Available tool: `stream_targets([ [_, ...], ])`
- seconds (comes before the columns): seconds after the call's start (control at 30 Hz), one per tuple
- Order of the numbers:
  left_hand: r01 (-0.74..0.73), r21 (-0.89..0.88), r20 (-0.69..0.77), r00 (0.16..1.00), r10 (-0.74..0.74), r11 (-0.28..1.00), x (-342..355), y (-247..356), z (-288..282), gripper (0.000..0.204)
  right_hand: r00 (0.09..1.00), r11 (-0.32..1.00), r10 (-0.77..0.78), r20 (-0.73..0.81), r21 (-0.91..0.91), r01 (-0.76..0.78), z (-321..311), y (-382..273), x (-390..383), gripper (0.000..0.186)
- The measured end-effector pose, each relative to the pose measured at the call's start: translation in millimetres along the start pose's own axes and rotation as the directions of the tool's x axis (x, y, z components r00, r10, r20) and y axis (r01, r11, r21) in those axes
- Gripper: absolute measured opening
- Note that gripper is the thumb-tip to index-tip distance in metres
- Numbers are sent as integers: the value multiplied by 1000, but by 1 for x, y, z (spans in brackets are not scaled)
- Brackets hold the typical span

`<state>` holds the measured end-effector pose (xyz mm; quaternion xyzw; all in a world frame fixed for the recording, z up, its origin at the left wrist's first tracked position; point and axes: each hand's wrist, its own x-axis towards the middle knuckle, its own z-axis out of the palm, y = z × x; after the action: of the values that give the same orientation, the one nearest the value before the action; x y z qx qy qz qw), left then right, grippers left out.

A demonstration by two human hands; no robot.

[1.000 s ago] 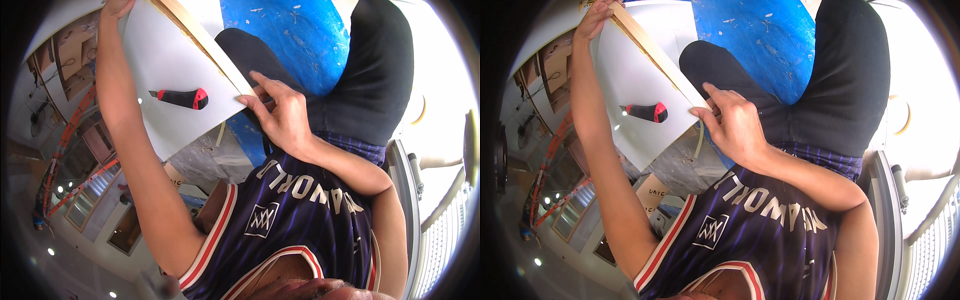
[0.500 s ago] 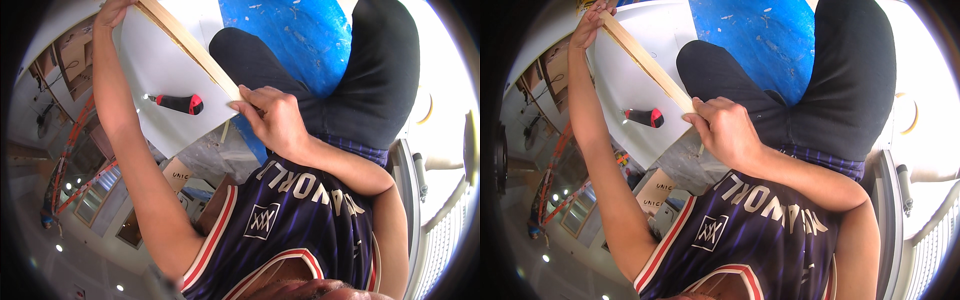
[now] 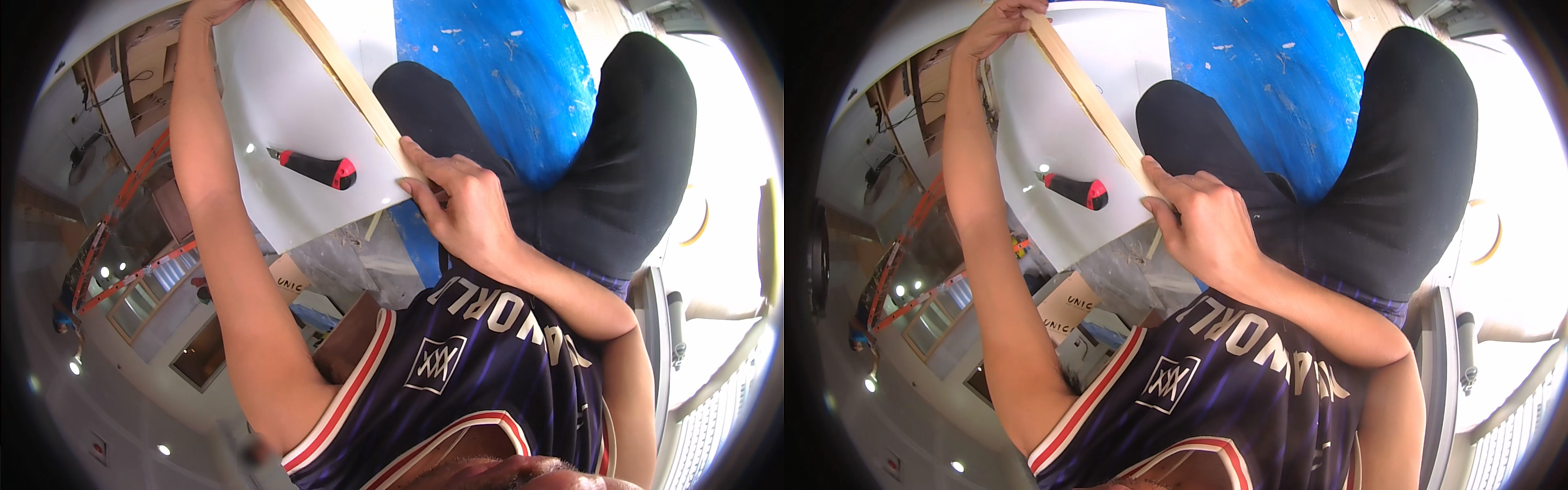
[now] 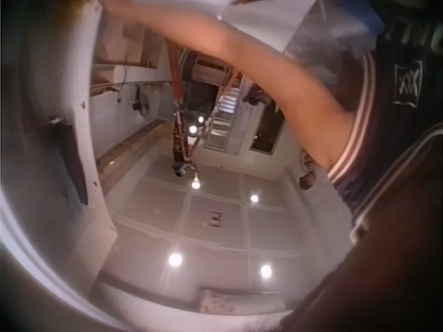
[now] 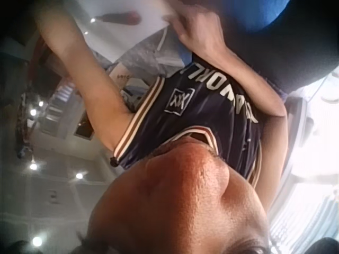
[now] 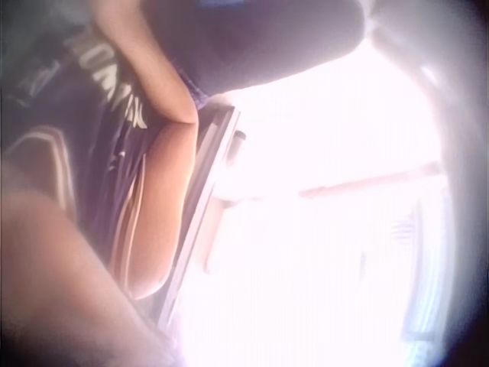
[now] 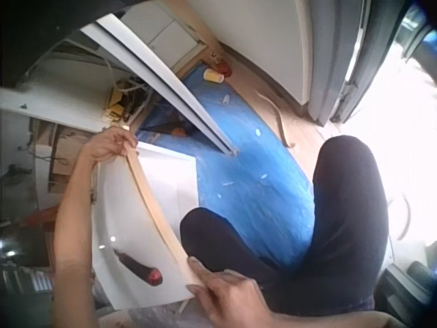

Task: The person trims the edge of a white board using a utility knife and then applies a strip of edging tape along the side of the board.

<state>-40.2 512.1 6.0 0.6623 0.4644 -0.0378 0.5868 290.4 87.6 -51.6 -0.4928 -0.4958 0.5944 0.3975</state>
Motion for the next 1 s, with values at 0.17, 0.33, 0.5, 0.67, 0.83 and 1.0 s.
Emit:
stream_targets([
  [0.17, 138, 453, -60, 990, -124, 881, 7, 52, 27, 32, 995, 995, -95, -40, -34, 94, 5, 6, 5, 44],
  [0.33, 112, 581, 12, 989, -145, 806, 8, 59, 24, 34, 995, 995, -96, -22, -3, 96, 6, 7, 6, 44],
  [0.5, 121, 633, 13, 986, -167, 764, 17, 55, 26, 35, 997, 997, -76, -10, 4, 76, 5, 10, 7, 44],
  [0.67, 166, 637, -52, 984, -173, 753, 11, 58, 31, 37, 994, 995, -99, -44, 19, 100, 9, 11, 6, 43],
  [0.83, 217, 570, -98, 975, -197, 793, 10, 56, 36, 38, 992, 993, -108, -70, -56, 104, 8, 10, 11, 40],
  [1.0, 234, 569, -25, 963, -267, 788, 9, 25, 4, 35, 991, 996, -85, -104, -31, 82, 12, 11, 15, 37],
])
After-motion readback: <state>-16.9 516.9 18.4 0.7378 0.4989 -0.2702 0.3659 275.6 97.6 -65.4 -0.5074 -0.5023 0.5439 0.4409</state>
